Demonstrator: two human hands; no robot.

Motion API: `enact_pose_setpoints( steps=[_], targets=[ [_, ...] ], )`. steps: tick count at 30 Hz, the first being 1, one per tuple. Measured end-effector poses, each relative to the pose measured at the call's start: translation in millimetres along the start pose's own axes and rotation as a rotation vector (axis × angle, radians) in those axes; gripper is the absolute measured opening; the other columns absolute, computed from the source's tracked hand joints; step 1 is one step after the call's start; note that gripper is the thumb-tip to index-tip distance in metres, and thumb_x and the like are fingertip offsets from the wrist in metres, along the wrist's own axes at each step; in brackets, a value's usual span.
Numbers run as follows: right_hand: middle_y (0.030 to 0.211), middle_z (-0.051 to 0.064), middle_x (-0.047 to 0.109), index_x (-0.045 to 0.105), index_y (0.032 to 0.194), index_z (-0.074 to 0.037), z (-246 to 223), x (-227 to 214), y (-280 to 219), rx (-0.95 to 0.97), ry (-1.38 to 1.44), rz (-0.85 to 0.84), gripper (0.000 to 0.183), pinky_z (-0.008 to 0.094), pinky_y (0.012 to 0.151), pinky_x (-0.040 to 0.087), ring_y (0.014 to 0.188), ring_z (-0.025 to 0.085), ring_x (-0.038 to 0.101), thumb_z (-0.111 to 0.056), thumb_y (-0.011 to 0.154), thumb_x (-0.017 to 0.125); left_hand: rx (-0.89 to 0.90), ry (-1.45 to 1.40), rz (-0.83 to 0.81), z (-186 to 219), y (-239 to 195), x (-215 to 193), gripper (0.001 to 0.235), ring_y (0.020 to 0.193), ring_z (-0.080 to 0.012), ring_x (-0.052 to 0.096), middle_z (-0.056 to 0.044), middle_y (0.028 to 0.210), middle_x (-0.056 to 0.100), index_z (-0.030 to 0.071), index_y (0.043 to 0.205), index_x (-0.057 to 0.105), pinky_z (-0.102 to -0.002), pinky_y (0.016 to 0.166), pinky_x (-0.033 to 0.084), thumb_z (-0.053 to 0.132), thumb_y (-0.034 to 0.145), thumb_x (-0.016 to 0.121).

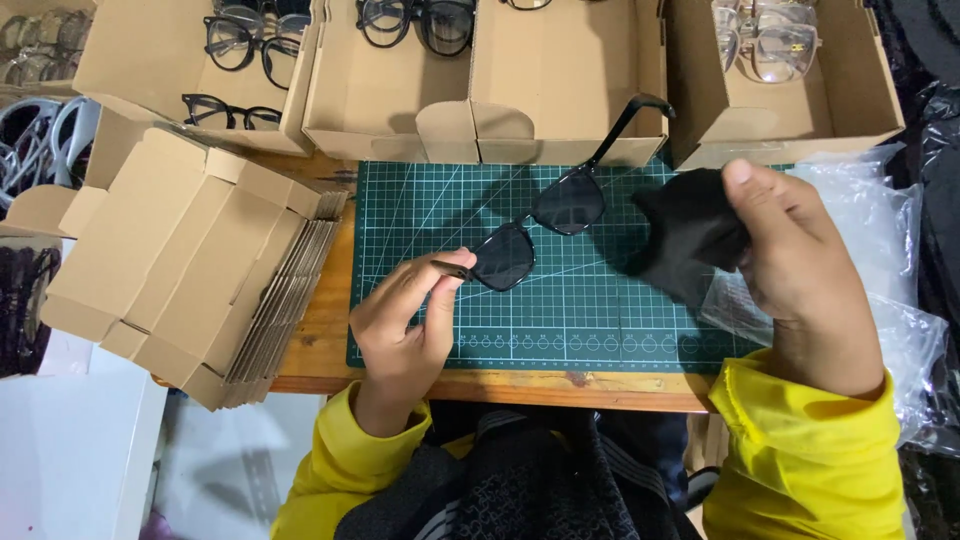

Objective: The person cleans a pair of sunglasses with a black cloth, places them inside a clear plastic bag, wraps them in bubble wrap, and secures them inside a small cardboard shipping box before placing the box into a black mailing envelope.

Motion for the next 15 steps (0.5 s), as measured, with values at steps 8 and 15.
enact_pose_setpoints(
  steps=[8, 15],
  targets=[
    [0.061, 0.012, 0.066, 0.063, 0.097, -0.007, 38, -2, 6, 0.342, 0.544, -0.037, 0.051, 0.019, 0.011, 0.017, 0.021, 0.010, 0.045, -0.058, 0.099, 0.063, 0.035, -0.044, -0.017, 5, -2, 5, 0.014, 0.097, -0.0285, 0.077, -0.017, 0.105, 0.076, -0.006, 0.104, 0.071, -0.033, 0.088, 0.067, -0.009, 0.098, 0.059],
    [0.046, 0.015, 0.052, 0.044, 0.091, -0.014, 21, 28, 0, 0.236, 0.709, -0.156, 0.027, 0.017, 0.015, 0.013, 0.021, 0.010, 0.039, -0.031, 0.110, 0.053, 0.199, -0.044, -0.085, 15, -7, 21, 0.004, 0.091, -0.0276, 0.079, -0.019, 0.102, 0.077, -0.009, 0.097, 0.072, -0.032, 0.081, 0.069, -0.009, 0.093, 0.070]
  ],
)
Point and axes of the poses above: each hand's wrist, its own y-axis towards the middle knuckle, its own x-axis out of the palm, z = x × y, the point moved 8 cm from there along y, towards the middle knuckle
